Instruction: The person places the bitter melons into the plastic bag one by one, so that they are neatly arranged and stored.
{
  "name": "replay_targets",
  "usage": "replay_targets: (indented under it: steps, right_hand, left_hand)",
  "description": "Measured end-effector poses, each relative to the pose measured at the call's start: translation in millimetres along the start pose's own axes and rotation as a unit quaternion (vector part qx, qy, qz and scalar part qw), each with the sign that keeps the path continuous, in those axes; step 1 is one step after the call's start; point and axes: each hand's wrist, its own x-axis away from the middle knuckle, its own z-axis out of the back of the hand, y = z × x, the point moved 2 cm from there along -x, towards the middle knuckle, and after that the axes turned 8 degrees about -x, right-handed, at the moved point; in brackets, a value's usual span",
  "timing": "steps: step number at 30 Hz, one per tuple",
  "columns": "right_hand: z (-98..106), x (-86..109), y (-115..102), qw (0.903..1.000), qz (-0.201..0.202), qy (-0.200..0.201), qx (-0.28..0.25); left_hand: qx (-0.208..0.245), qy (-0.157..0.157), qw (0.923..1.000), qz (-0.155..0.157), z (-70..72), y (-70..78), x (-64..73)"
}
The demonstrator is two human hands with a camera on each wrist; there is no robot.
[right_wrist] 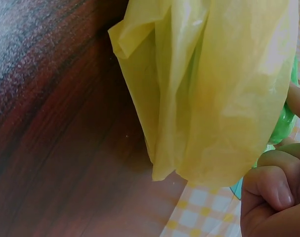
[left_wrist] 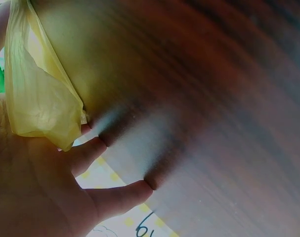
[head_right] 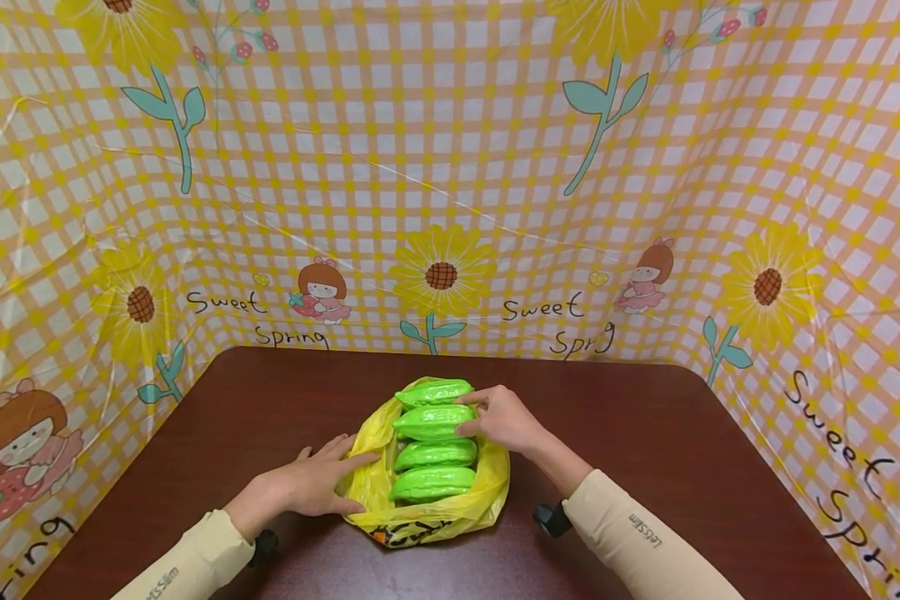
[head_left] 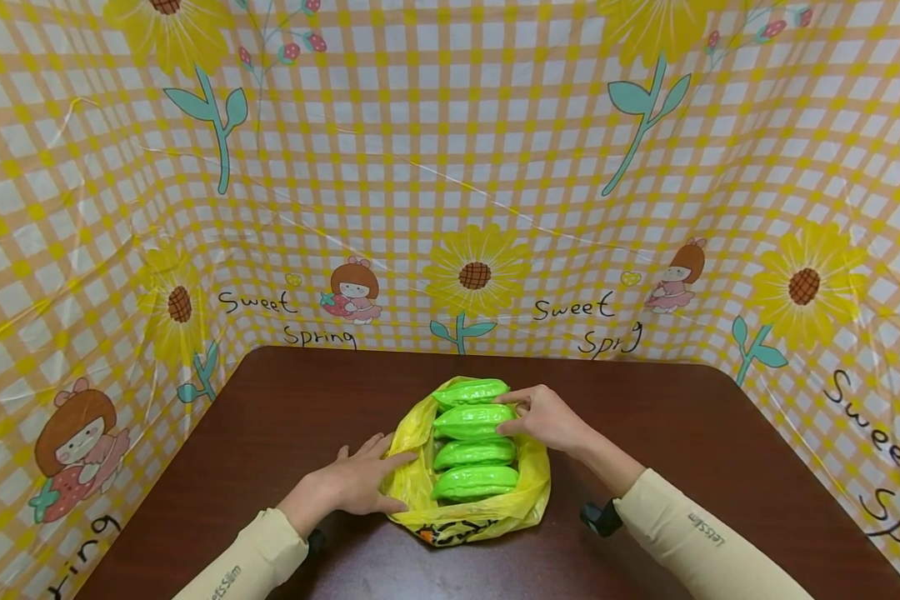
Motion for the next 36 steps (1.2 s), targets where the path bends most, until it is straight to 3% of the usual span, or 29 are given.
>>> replay_targets:
  steps: [28,32,36]
  right_hand:
    - [9,12.6,-1,0.9995,-0.004,0.032,0.008]
    - [15,24.3,-4,0.9977,0.025,0.024,0.058]
    - [24,38.8,-4,0.9877,0.073,0.010,0.138]
  left_hand:
    - [0.007,-0.005,0.9999,-0.008,-1.1,-5.7,-5.1]
    - [0.038,-0.007,0.9991,-0.017,-2.4,-9.9,-3.4]
    - [0.084,-0.006,0.9956,-0.041,-0.5,-17.1,-0.6]
